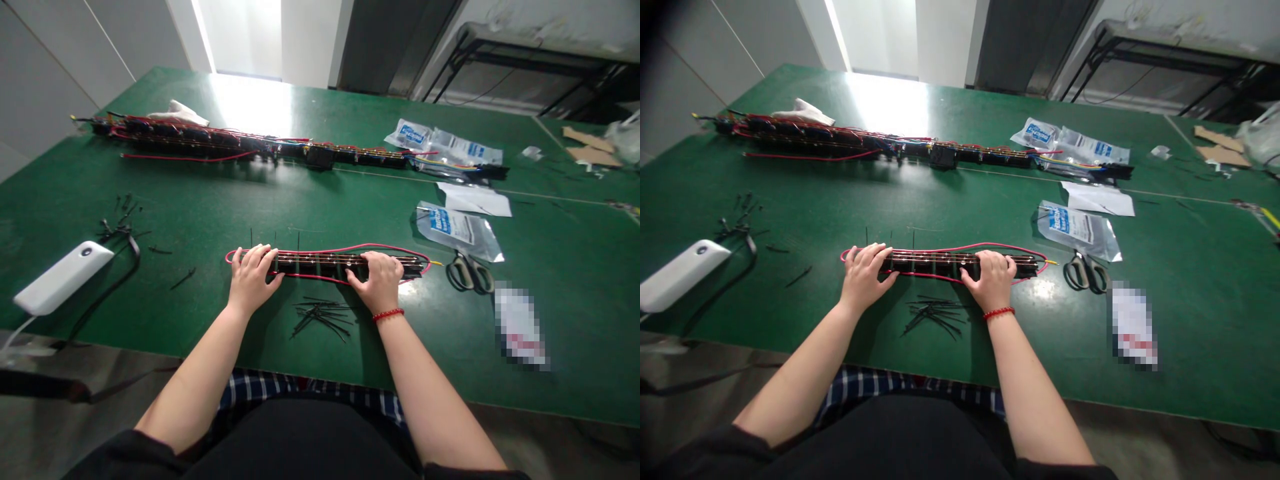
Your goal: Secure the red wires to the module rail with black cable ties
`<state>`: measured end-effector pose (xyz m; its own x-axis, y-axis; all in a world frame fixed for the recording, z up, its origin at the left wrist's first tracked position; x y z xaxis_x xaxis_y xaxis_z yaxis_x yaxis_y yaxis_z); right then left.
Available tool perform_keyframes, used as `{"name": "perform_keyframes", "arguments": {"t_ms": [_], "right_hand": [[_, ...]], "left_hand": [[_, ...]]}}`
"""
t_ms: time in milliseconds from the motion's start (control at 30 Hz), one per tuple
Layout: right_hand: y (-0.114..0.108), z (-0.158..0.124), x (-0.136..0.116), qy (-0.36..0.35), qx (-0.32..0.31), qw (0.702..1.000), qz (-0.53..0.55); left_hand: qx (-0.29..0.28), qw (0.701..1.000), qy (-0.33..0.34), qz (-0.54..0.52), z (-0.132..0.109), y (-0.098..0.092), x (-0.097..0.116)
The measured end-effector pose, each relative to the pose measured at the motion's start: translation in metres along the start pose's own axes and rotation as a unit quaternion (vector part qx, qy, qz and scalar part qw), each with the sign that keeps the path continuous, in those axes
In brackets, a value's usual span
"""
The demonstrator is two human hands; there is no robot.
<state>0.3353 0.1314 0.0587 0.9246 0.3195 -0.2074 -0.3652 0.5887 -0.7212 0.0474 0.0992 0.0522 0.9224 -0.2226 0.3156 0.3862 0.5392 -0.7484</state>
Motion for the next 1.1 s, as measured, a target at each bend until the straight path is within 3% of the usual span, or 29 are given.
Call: {"name": "perform_keyframes", "arguments": {"t_ms": [367,567,800,1100], "right_hand": [[0.007,0.0,0.002,0.003,-0.025,1.0,-0.011],[0.007,0.001,0.001,0.003,-0.023,1.0,-0.005],[0.007,0.0,0.001,0.001,-0.032,0.999,-0.022],[0.006,0.001,0.001,0.002,-0.033,0.999,-0.025]], "left_hand": [[0.006,1.0,-0.001,-0.008,-0.002,-0.003,0.001],[0.014,0.999,0.031,-0.006,-0.001,-0.006,0.02],[-0.001,0.999,0.052,0.002,0.013,0.01,0.042],[-0.007,0.997,0.071,0.006,0.012,0.022,0.046]]}}
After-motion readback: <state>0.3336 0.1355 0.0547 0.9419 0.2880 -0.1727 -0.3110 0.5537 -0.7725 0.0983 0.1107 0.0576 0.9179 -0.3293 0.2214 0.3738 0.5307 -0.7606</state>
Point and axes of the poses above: each hand's wrist, its own z-axis towards the middle knuckle, its own y-axis out of the palm, x = y × z, the point moved 9 cm from there along z, towards the middle knuckle, and after that the axes turned 14 degrees about x, right-handed, at the moved point
